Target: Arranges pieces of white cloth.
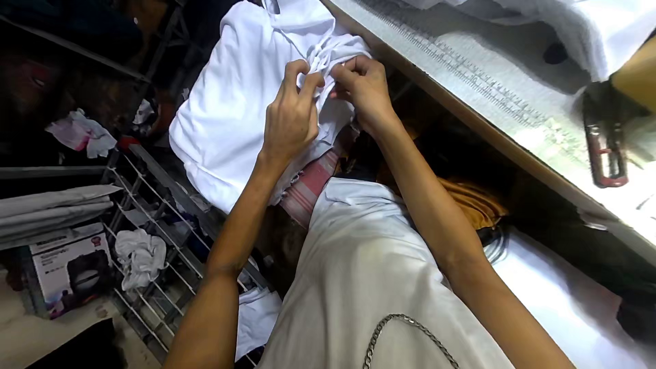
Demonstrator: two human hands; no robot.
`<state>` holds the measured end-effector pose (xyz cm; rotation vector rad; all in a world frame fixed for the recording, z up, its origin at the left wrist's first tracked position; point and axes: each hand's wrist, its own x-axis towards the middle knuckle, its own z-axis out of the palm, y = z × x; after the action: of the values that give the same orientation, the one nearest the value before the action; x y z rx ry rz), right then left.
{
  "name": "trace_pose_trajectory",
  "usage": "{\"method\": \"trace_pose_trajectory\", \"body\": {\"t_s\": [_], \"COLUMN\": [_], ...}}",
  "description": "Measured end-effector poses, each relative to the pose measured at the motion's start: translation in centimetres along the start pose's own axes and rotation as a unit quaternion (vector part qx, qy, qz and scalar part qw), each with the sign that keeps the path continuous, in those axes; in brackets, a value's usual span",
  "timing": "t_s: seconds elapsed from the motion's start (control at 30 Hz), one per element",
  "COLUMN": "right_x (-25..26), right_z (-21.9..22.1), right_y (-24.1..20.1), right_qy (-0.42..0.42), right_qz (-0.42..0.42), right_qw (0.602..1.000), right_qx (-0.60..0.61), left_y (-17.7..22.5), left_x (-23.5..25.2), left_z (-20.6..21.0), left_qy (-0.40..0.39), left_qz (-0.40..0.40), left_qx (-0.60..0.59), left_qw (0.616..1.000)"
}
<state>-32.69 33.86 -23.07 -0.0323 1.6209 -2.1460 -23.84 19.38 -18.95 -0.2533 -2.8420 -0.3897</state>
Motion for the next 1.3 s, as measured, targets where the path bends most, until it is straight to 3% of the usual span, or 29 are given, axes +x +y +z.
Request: {"method": "trace_pose_trajectory", "body": {"t_s": [0.1,0.27,0.37,0.5,0.67,0.8,0.97,1.07,1.2,1.3], "right_x": [0.1,0.0,0.1,0.3,0.2,0.3,1.3,1.6,0.8,0.8], "right_z": [0.6,0.5,0.1,-0.1,-2.7,-3.2,-1.2,-1.2,-0.4,0.6], "right_y": [-0.9,-0.7,-0.5,-0.2,1.3,4.8,6.5,6.7,3.1,1.0], "right_qy": [-0.003,-0.016,-0.033,-0.067,-0.134,-0.051,0.027,0.036,0.046,0.028], "right_qz": [-0.003,-0.014,-0.029,-0.047,0.044,0.114,0.090,0.056,0.020,-0.004], "right_qw": [0.999,0.999,0.998,0.996,0.987,0.974,0.955,0.973,0.998,1.000], "right_qx": [0.032,0.039,0.034,0.030,-0.076,-0.191,-0.281,-0.221,-0.041,0.003], "left_y": [0.0,-0.4,-0.1,1.0,-1.5,-2.1,-1.9,-2.1,-1.7,0.0], "left_x": [-0.1,-0.3,-0.6,-0.5,0.7,1.4,1.2,1.0,0.5,0.4], "left_z": [-0.6,-0.5,0.0,0.6,0.7,0.4,0.7,0.6,0.7,0.2], "left_qy": [0.046,0.033,0.002,-0.053,-0.040,-0.033,-0.043,-0.047,-0.047,-0.057], "left_qz": [0.006,-0.029,-0.021,-0.079,-0.072,-0.080,-0.085,-0.074,-0.056,-0.083], "left_qx": [0.006,0.005,-0.002,0.014,-0.002,-0.022,-0.030,-0.030,-0.048,-0.010], "left_qw": [0.999,0.999,1.000,0.995,0.997,0.996,0.995,0.996,0.996,0.995]}}
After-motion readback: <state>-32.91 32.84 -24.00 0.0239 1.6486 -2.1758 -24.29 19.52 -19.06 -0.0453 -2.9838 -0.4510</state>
